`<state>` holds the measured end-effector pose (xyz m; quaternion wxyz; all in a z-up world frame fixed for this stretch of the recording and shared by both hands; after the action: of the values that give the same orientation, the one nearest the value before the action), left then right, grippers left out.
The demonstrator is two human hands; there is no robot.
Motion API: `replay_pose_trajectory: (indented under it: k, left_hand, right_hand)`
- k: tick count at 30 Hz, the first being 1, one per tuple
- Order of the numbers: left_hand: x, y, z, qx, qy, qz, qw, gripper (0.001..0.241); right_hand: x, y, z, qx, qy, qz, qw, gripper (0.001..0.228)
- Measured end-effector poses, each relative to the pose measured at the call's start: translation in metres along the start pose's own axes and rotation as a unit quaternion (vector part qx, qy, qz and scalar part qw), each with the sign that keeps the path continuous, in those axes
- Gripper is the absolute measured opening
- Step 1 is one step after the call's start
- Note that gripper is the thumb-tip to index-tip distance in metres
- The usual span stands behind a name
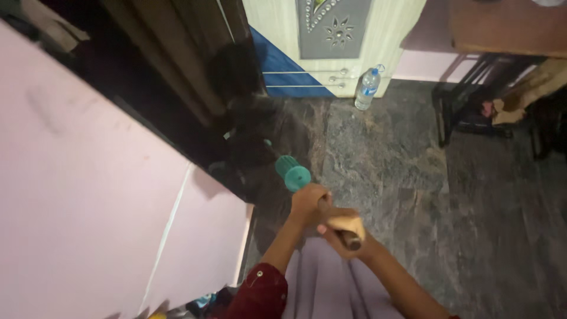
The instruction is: The person mops a tiled floor in a room using a teal mop, moving it back and forth across the surface. The camera is head-mounted and shows the hands and mop head throughout.
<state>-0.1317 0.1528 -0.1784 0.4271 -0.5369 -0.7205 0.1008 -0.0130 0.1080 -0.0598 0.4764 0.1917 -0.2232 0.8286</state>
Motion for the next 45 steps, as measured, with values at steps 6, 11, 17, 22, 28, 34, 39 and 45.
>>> replay_pose_trajectory:
  k: [6, 11, 17, 22, 28, 34, 39, 45]
  left_hand:
    - [-0.045, -0.079, -0.095, -0.129, 0.011, 0.002, 0.992, 0.018]
    - [-0.091, -0.130, -0.160, -0.145, -0.084, 0.091, 0.982, 0.028]
    - [-0.114, -0.153, -0.183, -0.150, -0.038, 0.042, 0.987, 0.033]
    - [-0.101, -0.130, -0.159, -0.164, -0.054, 0.071, 0.982, 0.032]
    - [-0.048, -0.082, -0.139, -0.162, -0.048, 0.088, 0.982, 0.032]
    - [0.026, -0.024, -0.122, -0.137, 0.003, 0.025, 0.990, 0.029]
    - [0.066, 0.046, -0.068, -0.131, 0.014, 0.032, 0.991, 0.019]
    - [0.111, 0.136, 0.037, -0.187, 0.084, 0.096, 0.974, 0.017]
  right_hand:
    - [-0.027, 0.015, 0.124, -0.059, 0.021, 0.020, 0.998, 0.036]
    - [-0.049, 0.042, 0.214, -0.023, 0.080, 0.055, 0.995, 0.038]
    - [-0.062, 0.073, 0.244, -0.097, 0.064, 0.092, 0.989, 0.048]
    - [-0.052, 0.073, 0.214, -0.074, 0.028, 0.038, 0.996, 0.039]
    - [-0.025, 0.024, 0.173, -0.068, -0.088, -0.073, 0.991, 0.042]
    - [0.014, -0.044, 0.104, -0.033, -0.122, -0.096, 0.987, 0.042]
    - [0.028, -0.074, 0.017, -0.033, -0.175, -0.101, 0.979, 0.044]
    - [0.056, -0.093, -0.093, -0.091, -0.088, -0.002, 0.992, 0.035]
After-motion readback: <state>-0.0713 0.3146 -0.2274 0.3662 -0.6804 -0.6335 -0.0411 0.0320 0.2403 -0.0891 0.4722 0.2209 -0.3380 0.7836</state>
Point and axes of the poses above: each hand's wrist, its own x-axis towards the middle knuckle, its own y-axis out of the palm, z = x × y, the point moved 6 cm from there along x, towards the middle knuckle, and after that the axes turned 7 degrees about -z, right-handed, at the moved point
